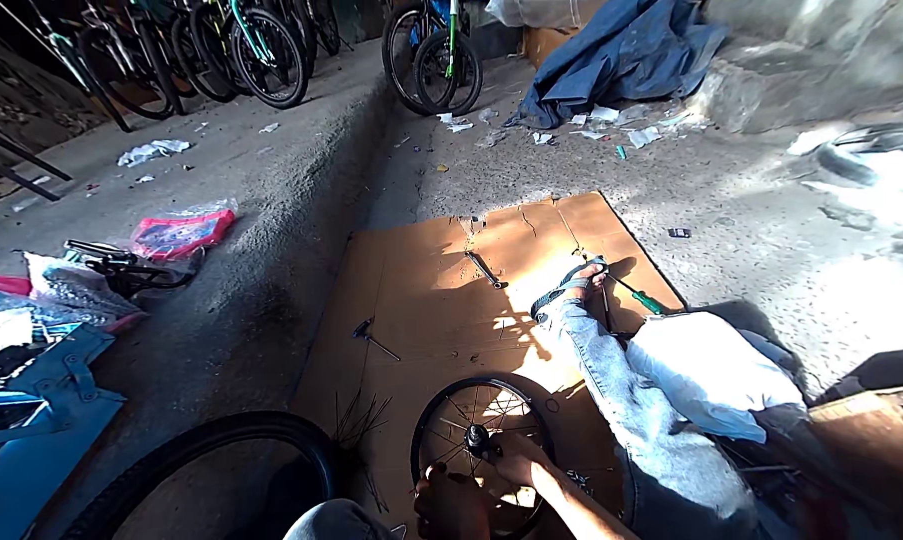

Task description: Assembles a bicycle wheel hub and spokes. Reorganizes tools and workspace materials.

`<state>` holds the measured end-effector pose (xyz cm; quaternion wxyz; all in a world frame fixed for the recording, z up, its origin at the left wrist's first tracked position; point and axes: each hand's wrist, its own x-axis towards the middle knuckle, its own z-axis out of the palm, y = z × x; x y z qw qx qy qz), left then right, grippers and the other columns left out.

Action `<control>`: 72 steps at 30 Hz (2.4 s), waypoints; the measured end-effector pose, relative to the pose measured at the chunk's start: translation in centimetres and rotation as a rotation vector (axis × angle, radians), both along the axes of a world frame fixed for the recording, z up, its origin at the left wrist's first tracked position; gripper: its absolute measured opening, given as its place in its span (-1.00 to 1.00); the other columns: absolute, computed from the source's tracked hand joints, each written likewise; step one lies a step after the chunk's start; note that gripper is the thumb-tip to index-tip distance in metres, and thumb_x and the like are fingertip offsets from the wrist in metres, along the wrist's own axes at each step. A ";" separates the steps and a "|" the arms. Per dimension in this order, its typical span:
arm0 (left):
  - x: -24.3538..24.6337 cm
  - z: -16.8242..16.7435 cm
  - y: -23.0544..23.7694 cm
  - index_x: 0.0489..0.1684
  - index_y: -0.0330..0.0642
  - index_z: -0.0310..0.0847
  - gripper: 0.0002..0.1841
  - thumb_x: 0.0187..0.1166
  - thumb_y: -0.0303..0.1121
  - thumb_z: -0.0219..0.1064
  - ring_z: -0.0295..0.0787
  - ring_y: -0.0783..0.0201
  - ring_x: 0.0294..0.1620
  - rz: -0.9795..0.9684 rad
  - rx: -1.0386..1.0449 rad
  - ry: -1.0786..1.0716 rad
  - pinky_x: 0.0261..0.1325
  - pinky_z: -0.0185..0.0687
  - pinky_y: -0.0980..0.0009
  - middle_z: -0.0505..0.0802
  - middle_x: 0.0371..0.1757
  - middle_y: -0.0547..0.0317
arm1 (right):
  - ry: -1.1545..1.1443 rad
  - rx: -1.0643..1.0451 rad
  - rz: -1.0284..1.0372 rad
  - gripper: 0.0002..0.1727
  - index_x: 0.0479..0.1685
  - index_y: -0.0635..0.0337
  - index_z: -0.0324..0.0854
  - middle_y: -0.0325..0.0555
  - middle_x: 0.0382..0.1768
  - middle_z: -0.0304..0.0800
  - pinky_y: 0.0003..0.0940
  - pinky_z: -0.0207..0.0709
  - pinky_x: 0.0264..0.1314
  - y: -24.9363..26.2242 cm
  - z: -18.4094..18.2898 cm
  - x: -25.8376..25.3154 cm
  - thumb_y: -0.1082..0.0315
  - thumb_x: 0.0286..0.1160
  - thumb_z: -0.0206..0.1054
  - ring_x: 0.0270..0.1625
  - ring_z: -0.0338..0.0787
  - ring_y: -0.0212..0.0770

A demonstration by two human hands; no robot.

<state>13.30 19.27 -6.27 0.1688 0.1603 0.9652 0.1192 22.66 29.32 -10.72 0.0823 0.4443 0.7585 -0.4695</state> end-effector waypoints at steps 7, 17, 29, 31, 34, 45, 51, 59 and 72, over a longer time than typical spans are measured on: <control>2.2 -2.7 -0.1 0.17 -0.41 0.67 -0.67 0.83 -0.29 0.13 0.87 -0.07 -0.03 -0.103 0.392 -0.501 0.12 0.76 -0.06 0.86 -0.03 -0.23 | 0.095 -0.137 -0.084 -0.50 0.17 0.22 0.70 0.18 0.11 0.78 0.21 0.53 0.32 0.2 0.0 0.5 -0.05 0.67 0.20 0.22 0.75 0.12; 2.2 -1.9 2.3 0.28 -0.40 0.55 -0.65 0.87 -0.28 0.05 0.72 0.00 0.07 0.489 0.720 -1.003 0.11 0.66 0.03 0.75 0.12 -0.22 | 0.208 -0.035 -0.389 -0.69 0.11 0.14 0.76 0.02 0.03 0.84 0.03 0.66 0.28 -1.7 -0.9 2.5 0.16 0.66 0.24 0.12 0.83 -0.06; 2.1 -1.9 1.7 0.18 -0.34 0.62 -0.74 0.76 -0.41 0.09 0.61 0.14 -0.14 0.475 0.623 -1.043 -0.11 0.50 0.21 0.76 0.04 -0.09 | -0.144 0.201 -0.010 -0.63 0.22 0.12 0.60 0.09 0.14 0.80 0.19 0.62 0.23 -0.7 1.8 2.4 0.15 0.56 0.18 0.25 0.80 0.11; 2.1 -2.3 1.7 0.12 -0.30 0.64 -0.77 0.74 -0.43 0.11 0.54 0.25 -0.35 0.469 0.628 -1.049 -0.33 0.43 0.34 0.75 -0.13 0.00 | -0.100 0.085 -0.056 -0.63 0.23 0.12 0.62 0.11 0.14 0.79 0.24 0.60 0.26 -0.8 1.3 2.6 0.18 0.52 0.24 0.24 0.78 0.13; 1.7 -2.8 1.4 -0.05 -0.23 0.54 -0.85 0.67 -0.53 0.04 0.37 0.37 -0.64 0.530 0.692 -1.195 -0.64 0.27 0.51 0.65 -0.33 0.10 | -0.095 0.009 -0.127 -0.63 0.21 0.09 0.65 0.09 0.07 0.82 0.24 0.60 0.22 -0.9 0.6 3.0 0.14 0.54 0.22 0.19 0.80 0.11; 0.7 -4.5 0.1 -0.23 -0.18 0.55 -0.72 0.84 -0.26 0.02 0.28 0.52 -0.85 0.604 1.144 -1.578 -0.82 0.24 0.68 0.62 -0.54 0.25 | 0.097 -0.017 -0.214 -0.58 0.12 0.18 0.73 0.10 0.06 0.81 0.12 0.58 0.31 -0.4 -0.6 4.2 0.02 0.62 0.23 0.15 0.79 0.05; 0.9 -4.2 0.2 -0.23 -0.14 0.58 -0.70 0.82 -0.20 0.02 0.27 0.50 -0.87 0.683 1.134 -1.447 -0.85 0.18 0.63 0.70 -0.53 0.21 | -0.026 0.062 -0.198 -0.59 0.24 0.02 0.67 0.04 0.02 0.85 0.19 0.64 0.20 -1.0 0.1 3.4 0.00 0.62 0.20 0.13 0.83 0.08; 1.4 -4.0 1.3 -0.11 -0.26 0.46 -0.87 0.61 -0.49 0.34 0.28 0.37 -0.73 0.558 0.961 -0.931 -0.72 0.20 0.49 0.57 -0.47 0.10 | -0.030 0.144 -0.165 -0.53 0.53 0.05 0.46 0.07 0.32 0.72 0.14 0.63 0.31 -1.6 2.0 0.5 0.19 0.66 0.13 0.31 0.77 0.10; 1.0 -4.0 1.8 0.08 -0.34 0.68 -0.71 0.66 -0.27 0.43 0.70 0.02 -0.38 0.202 0.804 -0.498 -0.40 0.71 0.07 0.72 -0.07 -0.21 | 0.005 0.093 -0.164 -0.54 0.49 0.00 0.53 0.06 0.21 0.80 0.18 0.60 0.35 -2.3 -0.1 1.9 0.13 0.65 0.16 0.29 0.78 0.10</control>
